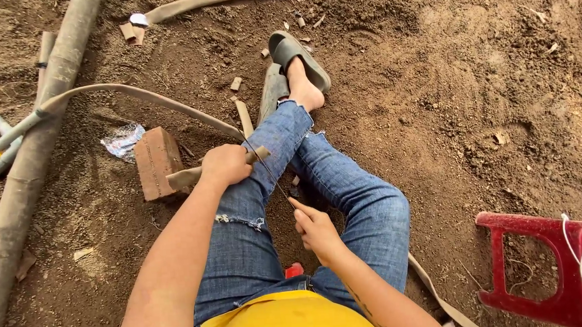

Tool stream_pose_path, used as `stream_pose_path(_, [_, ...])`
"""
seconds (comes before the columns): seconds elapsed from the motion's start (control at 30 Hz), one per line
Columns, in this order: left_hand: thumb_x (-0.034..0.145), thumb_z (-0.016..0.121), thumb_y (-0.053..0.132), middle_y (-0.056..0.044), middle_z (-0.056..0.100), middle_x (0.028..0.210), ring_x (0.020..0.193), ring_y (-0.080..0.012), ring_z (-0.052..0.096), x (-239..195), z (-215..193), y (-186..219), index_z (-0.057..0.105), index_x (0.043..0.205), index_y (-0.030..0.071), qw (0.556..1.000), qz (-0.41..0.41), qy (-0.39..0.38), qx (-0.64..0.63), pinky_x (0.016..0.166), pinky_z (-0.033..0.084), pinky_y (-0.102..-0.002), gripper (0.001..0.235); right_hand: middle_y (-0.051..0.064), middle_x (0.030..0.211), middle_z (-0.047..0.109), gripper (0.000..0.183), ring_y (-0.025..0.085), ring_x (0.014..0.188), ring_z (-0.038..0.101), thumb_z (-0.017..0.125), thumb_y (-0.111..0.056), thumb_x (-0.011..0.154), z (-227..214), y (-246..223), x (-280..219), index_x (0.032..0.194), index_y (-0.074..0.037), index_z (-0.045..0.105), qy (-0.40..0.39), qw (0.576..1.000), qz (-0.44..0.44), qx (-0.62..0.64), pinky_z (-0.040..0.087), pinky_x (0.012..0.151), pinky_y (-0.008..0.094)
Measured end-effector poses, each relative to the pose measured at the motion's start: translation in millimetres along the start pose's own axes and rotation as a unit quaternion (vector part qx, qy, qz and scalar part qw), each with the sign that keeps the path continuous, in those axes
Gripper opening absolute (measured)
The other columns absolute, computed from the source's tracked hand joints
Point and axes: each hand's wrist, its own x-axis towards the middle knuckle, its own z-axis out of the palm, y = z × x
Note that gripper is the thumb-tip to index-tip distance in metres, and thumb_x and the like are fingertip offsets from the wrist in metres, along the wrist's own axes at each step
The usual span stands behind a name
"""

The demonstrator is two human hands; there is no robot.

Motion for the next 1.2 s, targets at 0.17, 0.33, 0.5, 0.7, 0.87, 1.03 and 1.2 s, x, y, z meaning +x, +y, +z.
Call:
stream_pose_path(0.17, [0.088, 0.065, 0.033, -0.018, 0.080, 0.099, 0.100, -0.0398, 0.077, 5.3, 3.8, 0.2, 0.080, 0.107, 0.004, 1.000, 0.007, 0.001, 0.007, 0.091, 0.062, -0.054, 0.037, 0.005, 0.071, 0.047, 0.048, 0.005, 0.047, 0.033, 0.049, -0.019, 0.112, -20.4, 20.0, -23.5, 0.158, -0.011, 0.057, 0.011, 1.000, 0.014, 0.014, 0.030, 0.041, 0.020])
stream_pose_path(0.33, [0.088, 0.066, 0.034, -0.017, 0.080, 0.098, 0.100, -0.0381, 0.078, 4.1, 8.0, 3.5, 0.081, 0.104, 0.006, 1.000, 0.016, 0.006, 0.022, 0.092, 0.062, -0.053, 0.036, 0.003, 0.069, 0.048, 0.046, 0.005, 0.047, 0.035, 0.050, -0.019, 0.112, 7.3, -3.5, 19.0, 0.156, -0.010, 0.058, 0.005, 1.000, -0.004, 0.001, 0.030, 0.042, 0.020])
stream_pose_path(0.5, [0.088, 0.065, 0.032, -0.019, 0.080, 0.100, 0.102, -0.0399, 0.077, -5.1, -0.6, 2.0, 0.081, 0.105, 0.004, 1.000, 0.003, 0.005, -0.008, 0.093, 0.061, -0.053, 0.036, 0.001, 0.068, 0.048, 0.045, 0.004, 0.047, 0.035, 0.052, -0.018, 0.112, 16.1, -10.6, 15.3, 0.155, -0.009, 0.059, 0.010, 1.000, -0.010, -0.007, 0.030, 0.044, 0.019])
stream_pose_path(0.7, [0.089, 0.061, 0.031, -0.018, 0.081, 0.106, 0.108, -0.0387, 0.077, -8.5, -9.6, 11.4, 0.081, 0.109, 0.005, 1.000, 0.007, -0.008, 0.028, 0.096, 0.061, -0.052, 0.038, 0.004, 0.066, 0.050, 0.045, 0.006, 0.046, 0.041, 0.053, -0.016, 0.109, -5.4, 16.8, -8.7, 0.152, -0.011, 0.063, 0.040, 0.999, -0.006, -0.017, 0.033, 0.041, 0.020])
stream_pose_path(0.87, [0.088, 0.066, 0.032, -0.015, 0.081, 0.099, 0.102, -0.0361, 0.078, -7.1, 3.2, 10.0, 0.081, 0.104, 0.007, 0.998, 0.037, 0.004, 0.047, 0.091, 0.063, -0.050, 0.033, 0.004, 0.064, 0.057, 0.042, 0.008, 0.050, 0.047, 0.056, -0.019, 0.107, 10.4, 9.4, 36.5, 0.146, -0.012, 0.068, 0.042, 0.993, -0.068, -0.082, 0.036, 0.042, 0.024])
stream_pose_path(1.03, [0.086, 0.064, 0.035, -0.015, 0.081, 0.101, 0.105, -0.0375, 0.077, -4.4, 3.2, 1.1, 0.081, 0.104, 0.008, 0.999, -0.004, 0.014, 0.046, 0.091, 0.062, -0.052, 0.037, 0.003, 0.065, 0.060, 0.042, 0.008, 0.056, 0.046, 0.056, -0.018, 0.107, 22.8, 1.2, 40.4, 0.148, -0.015, 0.068, 0.038, 0.992, -0.068, -0.099, 0.034, 0.049, 0.024])
stream_pose_path(1.2, [0.088, 0.061, 0.037, -0.019, 0.080, 0.111, 0.116, -0.0411, 0.073, -10.0, -17.7, 7.9, 0.079, 0.112, 0.005, 0.998, -0.055, -0.013, -0.019, 0.100, 0.058, -0.055, 0.044, 0.009, 0.071, 0.070, 0.043, 0.012, 0.066, 0.055, 0.060, -0.022, 0.107, 1.7, 18.2, -6.8, 0.148, -0.022, 0.070, 0.052, 0.983, -0.063, -0.163, 0.045, 0.060, 0.030])
